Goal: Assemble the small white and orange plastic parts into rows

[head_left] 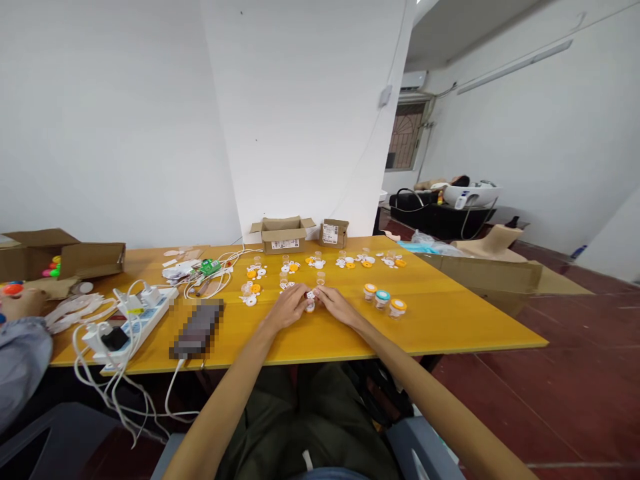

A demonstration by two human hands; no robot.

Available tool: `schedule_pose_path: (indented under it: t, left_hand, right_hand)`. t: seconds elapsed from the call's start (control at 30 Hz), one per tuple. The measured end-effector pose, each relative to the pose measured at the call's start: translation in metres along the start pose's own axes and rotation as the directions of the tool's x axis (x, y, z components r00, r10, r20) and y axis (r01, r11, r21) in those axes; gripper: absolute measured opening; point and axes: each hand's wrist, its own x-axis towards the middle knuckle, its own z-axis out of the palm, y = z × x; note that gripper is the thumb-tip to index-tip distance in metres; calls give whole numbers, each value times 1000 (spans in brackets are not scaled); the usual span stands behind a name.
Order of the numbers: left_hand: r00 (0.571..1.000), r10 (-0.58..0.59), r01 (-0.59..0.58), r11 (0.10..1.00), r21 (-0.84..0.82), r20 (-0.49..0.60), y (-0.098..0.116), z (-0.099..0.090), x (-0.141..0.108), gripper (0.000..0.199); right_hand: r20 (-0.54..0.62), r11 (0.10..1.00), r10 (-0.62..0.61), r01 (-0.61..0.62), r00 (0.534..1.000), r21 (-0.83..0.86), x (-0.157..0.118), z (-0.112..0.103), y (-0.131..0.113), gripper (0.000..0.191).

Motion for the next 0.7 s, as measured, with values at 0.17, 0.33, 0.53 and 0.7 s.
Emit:
schedule_pose_path:
  t: [0.17,0.33,0.53,0.7]
  left_hand:
    - [1000,-18,18,1000,-23,6,0,0,1,35]
    - [998,-48,49,998,-43,28,1,-1,1,37]
    - [999,-43,44,997,-69,20,3,-4,1,38]
    - [999,-38,39,998,-44,23,4,-4,0,39]
  right_hand:
    - [9,1000,11,-12,1000,12,0,-1,-1,46]
    - [-4,1000,13,-13,1000,27,-1,-2,-3,47]
    - [-42,1000,23,-23,999,1,-1,-3,-5,46]
    - [-81,999,8,-12,997,-53,-1,-1,-4,44]
